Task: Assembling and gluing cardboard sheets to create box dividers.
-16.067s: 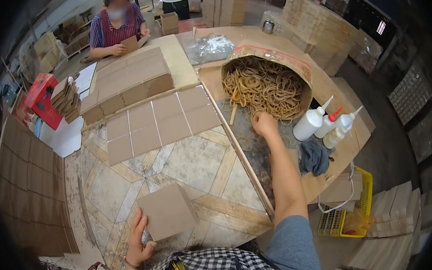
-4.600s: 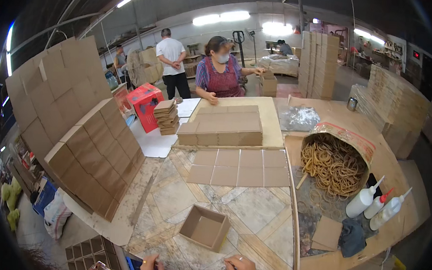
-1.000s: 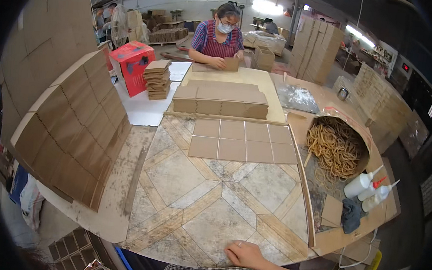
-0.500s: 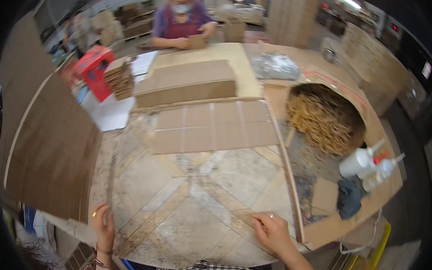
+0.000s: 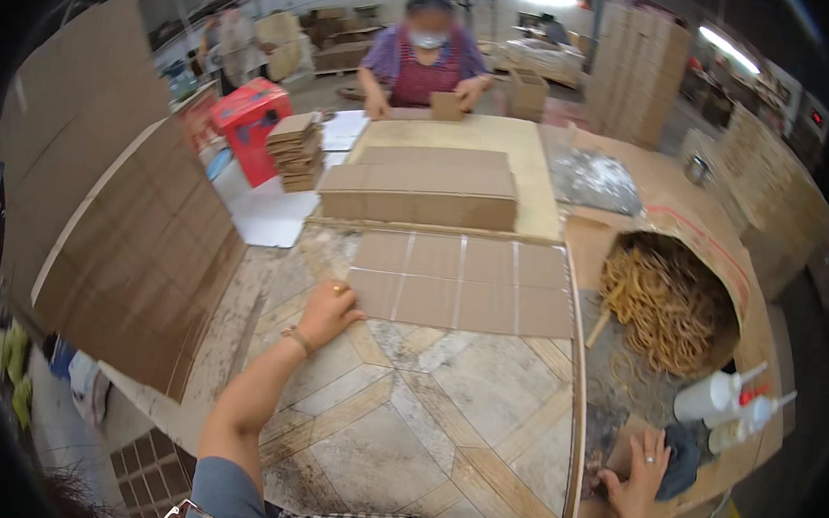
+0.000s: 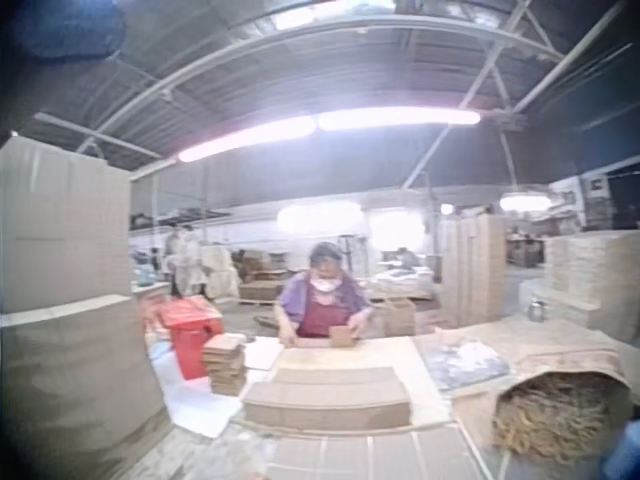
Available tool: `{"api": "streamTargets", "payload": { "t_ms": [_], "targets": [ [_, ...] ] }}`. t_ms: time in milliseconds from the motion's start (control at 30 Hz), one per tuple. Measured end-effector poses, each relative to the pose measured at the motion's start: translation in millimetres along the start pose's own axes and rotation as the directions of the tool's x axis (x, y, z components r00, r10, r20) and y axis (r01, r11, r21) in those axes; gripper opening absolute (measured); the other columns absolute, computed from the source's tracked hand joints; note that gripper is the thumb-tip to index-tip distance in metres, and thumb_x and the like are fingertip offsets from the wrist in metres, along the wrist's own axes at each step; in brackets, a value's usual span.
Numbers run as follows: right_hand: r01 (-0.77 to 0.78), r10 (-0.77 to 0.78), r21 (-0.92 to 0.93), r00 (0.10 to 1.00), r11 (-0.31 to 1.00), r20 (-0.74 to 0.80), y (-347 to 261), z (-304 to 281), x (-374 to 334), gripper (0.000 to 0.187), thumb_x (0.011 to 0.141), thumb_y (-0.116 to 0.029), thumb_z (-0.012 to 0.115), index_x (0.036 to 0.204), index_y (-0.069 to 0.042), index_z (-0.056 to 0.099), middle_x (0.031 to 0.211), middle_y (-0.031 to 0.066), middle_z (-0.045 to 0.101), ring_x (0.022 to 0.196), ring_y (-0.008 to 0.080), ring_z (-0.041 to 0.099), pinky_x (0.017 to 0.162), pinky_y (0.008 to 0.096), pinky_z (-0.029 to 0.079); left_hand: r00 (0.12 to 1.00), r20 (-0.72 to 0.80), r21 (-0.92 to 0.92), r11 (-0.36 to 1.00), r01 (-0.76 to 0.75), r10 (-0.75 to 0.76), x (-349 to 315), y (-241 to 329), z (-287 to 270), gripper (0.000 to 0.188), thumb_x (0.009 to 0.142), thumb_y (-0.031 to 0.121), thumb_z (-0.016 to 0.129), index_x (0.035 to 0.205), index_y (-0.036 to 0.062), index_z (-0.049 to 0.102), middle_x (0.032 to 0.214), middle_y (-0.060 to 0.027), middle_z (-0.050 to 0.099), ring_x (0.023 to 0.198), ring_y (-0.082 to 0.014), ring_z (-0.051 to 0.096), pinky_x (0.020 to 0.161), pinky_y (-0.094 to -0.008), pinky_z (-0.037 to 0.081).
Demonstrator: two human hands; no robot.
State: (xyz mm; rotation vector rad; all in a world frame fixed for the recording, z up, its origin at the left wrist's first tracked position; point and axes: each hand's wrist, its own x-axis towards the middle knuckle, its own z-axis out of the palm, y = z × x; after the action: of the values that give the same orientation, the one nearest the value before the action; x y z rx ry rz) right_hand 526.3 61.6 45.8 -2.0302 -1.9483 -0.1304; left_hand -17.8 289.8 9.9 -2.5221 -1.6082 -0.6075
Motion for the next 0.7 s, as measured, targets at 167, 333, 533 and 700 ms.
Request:
{"api": "streamTargets", "payload": {
  "t_ms": [167, 333, 533, 700],
  "targets": [
    [0.016, -0.082, 0.234, 0.957, 0.972, 0.277, 80, 37, 32, 0.101, 0.049, -0.050, 0.081, 0.132, -0.003, 0.045, 0.138, 0.0251, 0.039, 0.129, 0.0458, 0.032, 0.108, 0.0510, 0.024, 0.955, 0.116, 0.086, 0.961, 0.264, -0.273, -32, 12, 27, 0.018, 0.085, 0.025, 0.057, 0.096, 0.0194, 0.071, 0.078, -0.0115, 0.067, 0.075, -0.0273, 0.066, 0.065, -0.0425, 0.051],
    [-0.080, 0.003, 0.234, 0.949, 0.969, 0.314, 52, 15, 36, 0.111, 0.040, -0.043, 0.085, 0.134, -0.004, 0.042, 0.138, 0.0247, 0.041, 0.127, 0.0453, 0.036, 0.105, 0.0500, 0.029, 0.782, -0.173, -0.433, 0.759, 0.486, -0.599, 6, 31, 44, 0.032, 0.087, 0.037, 0.057, 0.108, 0.0130, 0.063, 0.085, -0.0148, 0.067, 0.080, -0.0282, 0.066, 0.067, -0.0401, 0.051],
    [-0.098, 0.038, 0.195, 0.957, 0.976, 0.288, 48, 27, 55, 0.120, 0.032, -0.032, 0.089, 0.137, -0.004, 0.039, 0.134, 0.0228, 0.045, 0.123, 0.0429, 0.041, 0.101, 0.0486, 0.034, 0.702, 0.409, -0.873, -0.474, 0.115, -0.583, -1, 12, 58, 0.051, 0.092, 0.036, 0.056, 0.123, -0.0030, 0.047, 0.113, -0.0154, 0.060, 0.100, -0.0285, 0.061, 0.083, -0.0425, 0.052],
    [-0.183, 0.202, -0.141, 0.970, 0.973, 0.137, -2, -25, 24, 0.112, 0.036, -0.027, 0.086, 0.135, -0.003, 0.041, 0.115, 0.0186, 0.054, 0.109, 0.0383, 0.048, 0.092, 0.0462, 0.036, 0.611, 0.563, -0.736, -0.673, 0.067, -0.556, 27, 43, 47, 0.050, 0.095, 0.041, 0.048, 0.125, 0.0013, 0.043, 0.118, -0.0170, 0.055, 0.103, -0.0320, 0.060, 0.081, -0.0457, 0.054]
  ]
}}
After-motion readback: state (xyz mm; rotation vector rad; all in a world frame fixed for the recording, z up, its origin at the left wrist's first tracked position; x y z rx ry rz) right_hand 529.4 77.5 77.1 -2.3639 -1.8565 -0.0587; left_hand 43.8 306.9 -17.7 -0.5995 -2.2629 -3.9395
